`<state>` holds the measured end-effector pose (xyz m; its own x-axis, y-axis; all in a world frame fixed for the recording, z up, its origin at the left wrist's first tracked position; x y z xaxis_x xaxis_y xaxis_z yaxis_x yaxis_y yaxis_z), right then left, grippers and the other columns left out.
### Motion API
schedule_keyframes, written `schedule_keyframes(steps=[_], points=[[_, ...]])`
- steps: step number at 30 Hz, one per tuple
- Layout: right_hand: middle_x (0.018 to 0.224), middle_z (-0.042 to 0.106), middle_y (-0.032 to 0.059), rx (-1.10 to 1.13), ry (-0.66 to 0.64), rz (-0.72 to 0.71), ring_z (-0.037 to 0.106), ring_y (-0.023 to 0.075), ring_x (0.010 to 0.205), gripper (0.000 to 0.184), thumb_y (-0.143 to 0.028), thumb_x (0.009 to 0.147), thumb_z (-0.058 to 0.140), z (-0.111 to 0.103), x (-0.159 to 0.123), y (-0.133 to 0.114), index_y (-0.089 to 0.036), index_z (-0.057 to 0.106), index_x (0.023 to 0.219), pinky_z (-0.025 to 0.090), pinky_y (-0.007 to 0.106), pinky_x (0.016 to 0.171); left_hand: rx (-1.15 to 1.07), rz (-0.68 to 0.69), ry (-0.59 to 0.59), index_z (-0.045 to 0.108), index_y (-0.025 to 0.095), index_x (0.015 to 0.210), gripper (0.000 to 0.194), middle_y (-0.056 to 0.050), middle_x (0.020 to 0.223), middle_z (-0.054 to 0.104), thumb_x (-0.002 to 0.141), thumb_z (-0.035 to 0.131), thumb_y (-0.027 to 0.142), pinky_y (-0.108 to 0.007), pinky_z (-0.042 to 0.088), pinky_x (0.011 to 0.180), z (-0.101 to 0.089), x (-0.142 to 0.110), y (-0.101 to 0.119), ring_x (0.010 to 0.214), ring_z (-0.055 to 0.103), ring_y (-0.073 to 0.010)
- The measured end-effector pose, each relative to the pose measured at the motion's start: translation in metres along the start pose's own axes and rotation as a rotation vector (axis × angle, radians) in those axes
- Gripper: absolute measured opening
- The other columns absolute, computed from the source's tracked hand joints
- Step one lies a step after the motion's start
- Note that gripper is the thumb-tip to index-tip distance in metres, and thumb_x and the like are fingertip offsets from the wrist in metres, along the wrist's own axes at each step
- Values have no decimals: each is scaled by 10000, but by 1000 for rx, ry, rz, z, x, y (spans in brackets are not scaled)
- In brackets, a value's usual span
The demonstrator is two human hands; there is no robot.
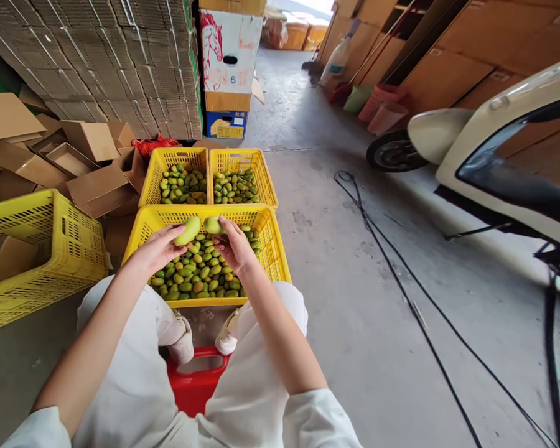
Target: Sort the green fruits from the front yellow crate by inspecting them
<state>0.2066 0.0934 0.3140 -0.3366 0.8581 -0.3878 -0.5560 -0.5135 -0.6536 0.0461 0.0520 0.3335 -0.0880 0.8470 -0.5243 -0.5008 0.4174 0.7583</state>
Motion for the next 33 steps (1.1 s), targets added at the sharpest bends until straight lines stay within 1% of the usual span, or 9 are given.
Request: schedule_keyframes(steps=[3,7,9,12,15,19,23,29,33], points=[[710,612,-41,-2,53,8,451,62,522,396,-434,770,921,-3,2,-1,-219,598,851,336,165,381,-66,-4,1,728,131,825,135,-46,774,734,770,842,84,-165,491,503,-3,6,-7,581,621,-88],[694,586,-40,7,89,36,496,76,534,420,-556,841,840,-7,7,1,-213,598,852,431,179,429,-149,59,-8,687,123,757,226,-17,725,678,680,895,75,-148,375,439,-9,11,-8,541,544,-52],[690,595,-23,42,62,75,532,90,556,405,-565,892,782,-6,10,5,-208,597,847,460,180,444,-192,82,10,656,139,745,282,10,695,640,660,924,110,-151,372,452,-13,13,-7,536,520,-45],[709,632,-1,73,4,130,527,89,550,281,-449,940,736,-4,13,9,-190,632,900,389,158,394,-257,71,64,626,170,763,308,27,680,612,736,913,281,-170,391,471,-18,12,-7,533,497,-53],[730,654,1,74,-46,135,539,95,553,212,-392,945,703,-2,15,10,-187,664,983,361,155,389,-288,51,67,600,186,755,333,19,672,593,838,817,425,-190,505,571,-17,11,-5,589,558,-84],[847,737,36,114,-102,122,697,194,764,208,-329,940,584,3,16,10,-221,675,1093,603,285,599,-266,-16,55,613,174,783,206,-6,698,628,871,737,313,-200,559,624,-18,7,-5,622,614,-101],[1026,784,62,110,-96,98,739,193,884,166,-239,917,610,4,16,10,-207,696,1056,657,345,839,-268,-44,-5,679,134,892,156,-32,707,652,877,644,285,-195,503,515,-15,5,-2,560,588,-107],[871,708,-2,46,-54,-3,638,126,731,87,-259,897,750,-2,18,9,-228,703,963,545,218,616,-271,36,-16,712,148,1149,310,-126,986,785,884,559,197,-421,656,891,-11,4,2,1015,769,-272],[844,678,-16,74,-45,-29,544,95,636,158,-339,895,778,-5,23,8,-226,677,942,455,199,521,-196,82,-27,729,135,1077,197,-156,1102,792,902,661,193,-396,645,990,-11,8,-4,1142,759,-275]])
Point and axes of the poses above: each hand's wrist, its own x-axis towards the middle knuckle, its own z-axis out of the palm, y = z × x, the point moved 8 cm from there along x, towards the middle knuckle
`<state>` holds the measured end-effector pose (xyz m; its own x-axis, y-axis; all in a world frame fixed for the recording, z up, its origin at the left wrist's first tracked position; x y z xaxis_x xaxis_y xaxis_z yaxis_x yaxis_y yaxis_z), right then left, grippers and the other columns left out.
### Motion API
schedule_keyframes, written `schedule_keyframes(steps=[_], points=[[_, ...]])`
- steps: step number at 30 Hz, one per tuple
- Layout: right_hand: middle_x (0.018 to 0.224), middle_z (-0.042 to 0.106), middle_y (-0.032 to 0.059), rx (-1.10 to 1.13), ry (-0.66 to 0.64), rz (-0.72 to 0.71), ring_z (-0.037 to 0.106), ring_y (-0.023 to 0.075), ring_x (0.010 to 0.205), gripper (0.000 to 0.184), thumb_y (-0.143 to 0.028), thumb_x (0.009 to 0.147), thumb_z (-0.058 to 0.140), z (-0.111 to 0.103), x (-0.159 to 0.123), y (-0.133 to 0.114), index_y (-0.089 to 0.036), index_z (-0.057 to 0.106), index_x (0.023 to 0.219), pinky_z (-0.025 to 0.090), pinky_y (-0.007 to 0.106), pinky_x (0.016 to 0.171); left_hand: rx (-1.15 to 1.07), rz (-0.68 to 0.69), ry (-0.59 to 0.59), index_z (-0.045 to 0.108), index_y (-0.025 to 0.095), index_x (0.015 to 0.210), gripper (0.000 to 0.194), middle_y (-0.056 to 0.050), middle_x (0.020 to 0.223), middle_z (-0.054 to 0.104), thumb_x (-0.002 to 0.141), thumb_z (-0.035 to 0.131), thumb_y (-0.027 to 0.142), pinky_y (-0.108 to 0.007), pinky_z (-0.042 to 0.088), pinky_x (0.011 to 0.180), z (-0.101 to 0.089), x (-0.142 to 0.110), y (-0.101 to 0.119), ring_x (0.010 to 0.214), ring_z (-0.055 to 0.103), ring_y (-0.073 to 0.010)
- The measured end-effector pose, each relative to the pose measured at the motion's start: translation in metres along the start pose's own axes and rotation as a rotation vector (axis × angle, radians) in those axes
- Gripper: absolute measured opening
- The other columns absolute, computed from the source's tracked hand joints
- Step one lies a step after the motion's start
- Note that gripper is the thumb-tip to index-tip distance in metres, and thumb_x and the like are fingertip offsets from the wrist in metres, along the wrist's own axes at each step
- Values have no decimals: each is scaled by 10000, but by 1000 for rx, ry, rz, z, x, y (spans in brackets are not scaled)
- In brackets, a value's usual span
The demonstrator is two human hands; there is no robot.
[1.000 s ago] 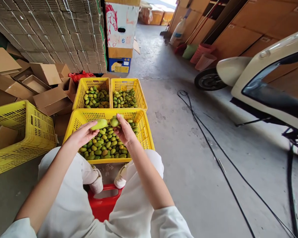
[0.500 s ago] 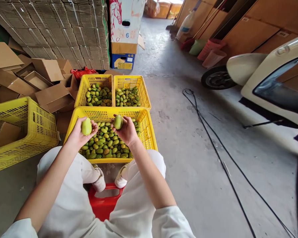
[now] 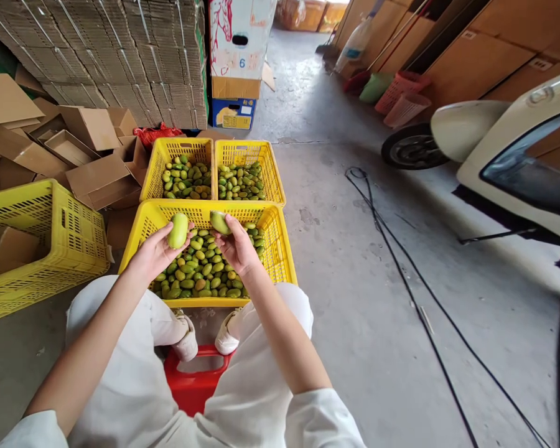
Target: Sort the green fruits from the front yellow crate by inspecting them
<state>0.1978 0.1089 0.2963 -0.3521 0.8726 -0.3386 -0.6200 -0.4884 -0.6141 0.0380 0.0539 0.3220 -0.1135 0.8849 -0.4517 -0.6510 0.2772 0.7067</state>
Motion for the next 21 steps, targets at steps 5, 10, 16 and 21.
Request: schedule_keyframes(steps=[5,10,16,21], points=[[846,697,2,66,27,33,582,115,634,163,-368,919,725,-1,3,0,-231,682,997,502,203,515,31,10,11,718,165,976,101,-131,1096,803,880,722,196,-371,652,979,-10,6,-5,1138,769,-261],[961,756,22,37,52,11,692,153,764,142,-246,866,726,-3,2,1,-249,668,996,585,237,622,0,49,65,737,159,945,115,-83,1034,813,837,776,153,-280,637,881,-18,11,-2,968,781,-192],[759,647,-48,-45,114,5,506,89,586,325,-346,762,902,-11,3,7,-232,612,855,413,204,489,6,60,32,724,148,849,238,-40,833,756,701,910,172,-196,495,592,-16,14,-3,698,666,-109],[632,534,-57,-49,65,109,406,86,506,376,-545,842,817,-5,1,13,-223,628,884,322,184,408,-26,101,1,696,170,843,362,16,846,701,620,975,233,-174,440,556,-16,13,-4,708,607,-78]])
Point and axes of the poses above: each hand's wrist, its own x-axis towards the middle knuckle, its own z-axis out of the palm, y = z × x, the point moved 8 cm from there along x, towards the middle knuckle
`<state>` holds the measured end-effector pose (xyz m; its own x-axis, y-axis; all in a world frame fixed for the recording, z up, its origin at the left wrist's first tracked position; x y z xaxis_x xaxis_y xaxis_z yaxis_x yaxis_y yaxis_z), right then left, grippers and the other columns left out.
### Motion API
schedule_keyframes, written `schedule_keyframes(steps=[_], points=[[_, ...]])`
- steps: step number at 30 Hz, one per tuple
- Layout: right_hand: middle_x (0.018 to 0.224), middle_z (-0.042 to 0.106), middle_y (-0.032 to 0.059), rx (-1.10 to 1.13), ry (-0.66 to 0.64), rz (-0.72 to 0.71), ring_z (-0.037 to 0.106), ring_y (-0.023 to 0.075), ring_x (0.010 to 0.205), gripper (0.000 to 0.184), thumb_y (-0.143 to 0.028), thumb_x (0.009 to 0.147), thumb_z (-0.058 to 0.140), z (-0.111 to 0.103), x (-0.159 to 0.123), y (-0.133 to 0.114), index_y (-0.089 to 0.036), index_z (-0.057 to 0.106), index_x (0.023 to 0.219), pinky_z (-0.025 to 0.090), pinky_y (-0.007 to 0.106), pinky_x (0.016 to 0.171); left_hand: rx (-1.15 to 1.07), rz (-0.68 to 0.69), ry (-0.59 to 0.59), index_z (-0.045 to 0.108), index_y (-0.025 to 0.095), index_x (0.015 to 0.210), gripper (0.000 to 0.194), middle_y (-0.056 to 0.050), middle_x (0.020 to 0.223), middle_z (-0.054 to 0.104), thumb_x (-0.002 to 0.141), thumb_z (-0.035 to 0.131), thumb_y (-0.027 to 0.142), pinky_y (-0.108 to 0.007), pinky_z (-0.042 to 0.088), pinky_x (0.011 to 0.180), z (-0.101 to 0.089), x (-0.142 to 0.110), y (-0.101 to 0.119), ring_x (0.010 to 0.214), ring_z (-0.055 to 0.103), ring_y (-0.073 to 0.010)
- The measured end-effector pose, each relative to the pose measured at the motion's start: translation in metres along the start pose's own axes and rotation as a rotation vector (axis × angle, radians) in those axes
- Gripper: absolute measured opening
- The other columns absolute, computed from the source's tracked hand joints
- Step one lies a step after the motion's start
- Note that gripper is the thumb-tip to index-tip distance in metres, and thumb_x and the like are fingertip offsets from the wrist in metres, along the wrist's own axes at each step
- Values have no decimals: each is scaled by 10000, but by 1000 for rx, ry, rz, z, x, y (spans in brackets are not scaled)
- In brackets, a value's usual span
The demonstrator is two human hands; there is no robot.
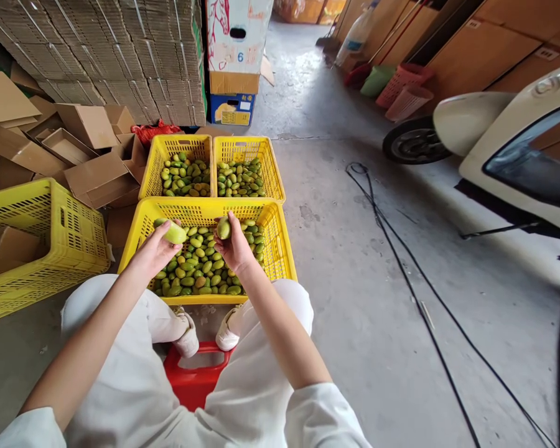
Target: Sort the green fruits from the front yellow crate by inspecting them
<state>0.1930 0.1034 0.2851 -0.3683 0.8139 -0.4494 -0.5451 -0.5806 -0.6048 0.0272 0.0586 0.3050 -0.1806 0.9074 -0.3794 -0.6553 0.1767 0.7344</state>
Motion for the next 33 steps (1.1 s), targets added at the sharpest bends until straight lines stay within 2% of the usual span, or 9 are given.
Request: schedule_keyframes(steps=[4,7,9,12,16,19,21,28,33], points=[[690,632,-4,4,-32,63,539,124,582,230,-421,888,731,5,-3,4,-221,621,851,466,199,468,58,-45,-6,671,164,814,337,7,832,679,674,935,319,-214,538,679,-3,-1,-4,748,633,-106],[714,654,-12,-29,-108,35,540,119,578,138,-297,819,737,11,-5,4,-215,630,850,416,190,437,99,-109,-66,675,148,831,285,-18,813,682,724,887,305,-246,555,681,0,-2,-9,731,650,-127],[724,654,-26,-49,-136,20,540,110,562,165,-267,774,758,12,-6,5,-207,648,882,375,184,421,121,-135,-126,681,145,861,257,-15,772,666,733,870,262,-241,543,640,4,-4,-10,687,636,-126],[785,693,-18,-17,-133,48,632,137,638,230,-262,783,729,11,-5,8,-207,667,998,510,221,530,87,-168,-163,691,145,906,227,-25,751,659,755,825,247,-248,554,625,6,-8,-10,684,648,-145],[878,752,18,45,-122,110,711,187,770,195,-225,884,594,14,-1,13,-210,658,1068,635,336,726,-33,-239,-125,723,139,1073,280,-110,949,750,809,686,227,-394,645,883,4,-15,-9,992,757,-271],[849,741,17,24,-85,91,684,158,728,102,-213,967,574,14,0,13,-199,664,1011,627,298,710,-19,-232,-124,726,139,1164,319,-132,1067,782,852,670,172,-444,619,1028,4,-21,-11,1145,749,-295],[801,710,2,-3,-82,70,647,131,684,44,-235,967,658,12,-1,12,-192,667,972,588,238,641,10,-192,-127,734,137,1161,292,-135,1078,796,871,723,173,-414,623,1028,5,-26,-13,1143,757,-282],[779,652,-65,12,-89,-41,556,64,608,378,-133,662,940,0,-2,5,-205,635,873,424,154,486,-59,-70,-48,770,133,1016,149,-108,970,829,897,780,221,-225,639,753,13,-37,-24,804,779,-160],[896,747,14,-39,-95,-10,678,131,742,192,-244,788,829,-10,-7,5,-191,733,946,510,186,544,-109,-51,60,771,153,1157,261,-106,1091,835,916,674,172,-235,646,796,4,-43,-37,886,800,-177]])
Point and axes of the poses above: each hand's wrist, its own x-axis towards the middle knuckle, its own z-axis out of the palm, y = z × x, the point moved 8 cm from there along x, towards the middle knuckle
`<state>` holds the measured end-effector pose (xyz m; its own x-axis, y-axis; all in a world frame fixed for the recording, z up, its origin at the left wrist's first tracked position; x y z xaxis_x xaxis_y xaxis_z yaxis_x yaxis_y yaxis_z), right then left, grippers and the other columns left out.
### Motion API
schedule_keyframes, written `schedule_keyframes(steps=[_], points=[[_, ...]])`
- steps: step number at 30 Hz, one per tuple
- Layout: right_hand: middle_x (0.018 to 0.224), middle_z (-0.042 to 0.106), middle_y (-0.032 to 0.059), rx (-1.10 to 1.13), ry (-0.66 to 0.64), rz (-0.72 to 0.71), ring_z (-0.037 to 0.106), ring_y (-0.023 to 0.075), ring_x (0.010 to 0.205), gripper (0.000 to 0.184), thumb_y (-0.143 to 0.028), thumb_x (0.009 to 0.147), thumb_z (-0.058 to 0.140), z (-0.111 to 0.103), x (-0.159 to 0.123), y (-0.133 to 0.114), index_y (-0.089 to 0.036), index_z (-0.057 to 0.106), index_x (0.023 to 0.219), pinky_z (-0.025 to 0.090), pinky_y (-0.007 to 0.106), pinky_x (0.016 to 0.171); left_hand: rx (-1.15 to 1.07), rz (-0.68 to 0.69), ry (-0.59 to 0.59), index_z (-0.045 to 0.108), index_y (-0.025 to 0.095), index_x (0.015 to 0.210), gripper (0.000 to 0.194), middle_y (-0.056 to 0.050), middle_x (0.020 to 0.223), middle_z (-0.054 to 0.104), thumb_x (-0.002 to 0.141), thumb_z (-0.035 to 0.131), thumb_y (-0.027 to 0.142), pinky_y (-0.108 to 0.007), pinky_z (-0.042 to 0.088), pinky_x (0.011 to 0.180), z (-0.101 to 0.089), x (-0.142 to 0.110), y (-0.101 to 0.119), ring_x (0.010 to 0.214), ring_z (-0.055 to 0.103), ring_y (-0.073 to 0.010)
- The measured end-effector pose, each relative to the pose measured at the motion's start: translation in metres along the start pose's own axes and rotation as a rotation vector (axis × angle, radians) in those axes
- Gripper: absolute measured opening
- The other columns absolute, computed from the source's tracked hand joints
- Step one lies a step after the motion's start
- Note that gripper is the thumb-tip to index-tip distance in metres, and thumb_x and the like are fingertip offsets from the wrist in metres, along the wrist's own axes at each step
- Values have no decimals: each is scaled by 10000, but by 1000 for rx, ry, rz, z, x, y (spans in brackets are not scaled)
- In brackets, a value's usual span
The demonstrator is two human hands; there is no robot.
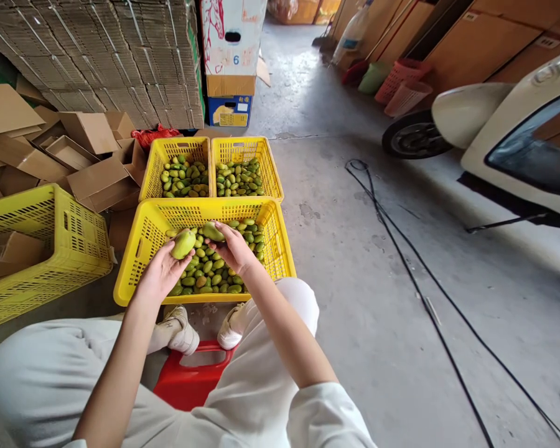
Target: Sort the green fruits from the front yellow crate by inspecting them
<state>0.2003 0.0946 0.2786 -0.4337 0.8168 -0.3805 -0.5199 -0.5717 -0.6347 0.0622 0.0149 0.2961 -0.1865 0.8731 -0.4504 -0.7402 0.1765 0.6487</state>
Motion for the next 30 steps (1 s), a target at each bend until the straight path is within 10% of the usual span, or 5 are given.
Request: schedule_keyframes(steps=[15,24,30], points=[[987,711,-75,164,293,-221,706,113,879,527,-235,609,959,-24,-72,71,-294,575,966,583,223,800,-59,3,120,700,157,1132,335,-170,1319,769,816,811,144,-498,571,1160,-39,-38,-48,1389,656,-366],[1138,751,18,228,247,-314,729,238,1148,422,-368,710,875,-13,-86,79,-304,628,1047,560,445,1069,-45,-34,59,706,215,1185,416,-94,1292,776,801,808,91,-440,599,1132,-46,-49,-50,1341,698,-293],[1094,788,37,260,346,-225,716,210,1136,326,-354,711,885,-30,-93,107,-264,707,969,569,360,1042,25,-28,21,757,226,1152,391,-71,1225,796,788,836,109,-334,636,980,-52,-57,-52,1072,791,-223]])
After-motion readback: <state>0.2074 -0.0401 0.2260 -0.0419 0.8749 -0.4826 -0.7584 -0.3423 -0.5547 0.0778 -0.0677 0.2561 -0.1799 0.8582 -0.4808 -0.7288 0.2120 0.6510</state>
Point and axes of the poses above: each hand's wrist, its own x-axis towards the middle knuckle, its own z-axis out of the palm, y = z × x, the point moved 8 cm from there along x, towards the middle knuckle
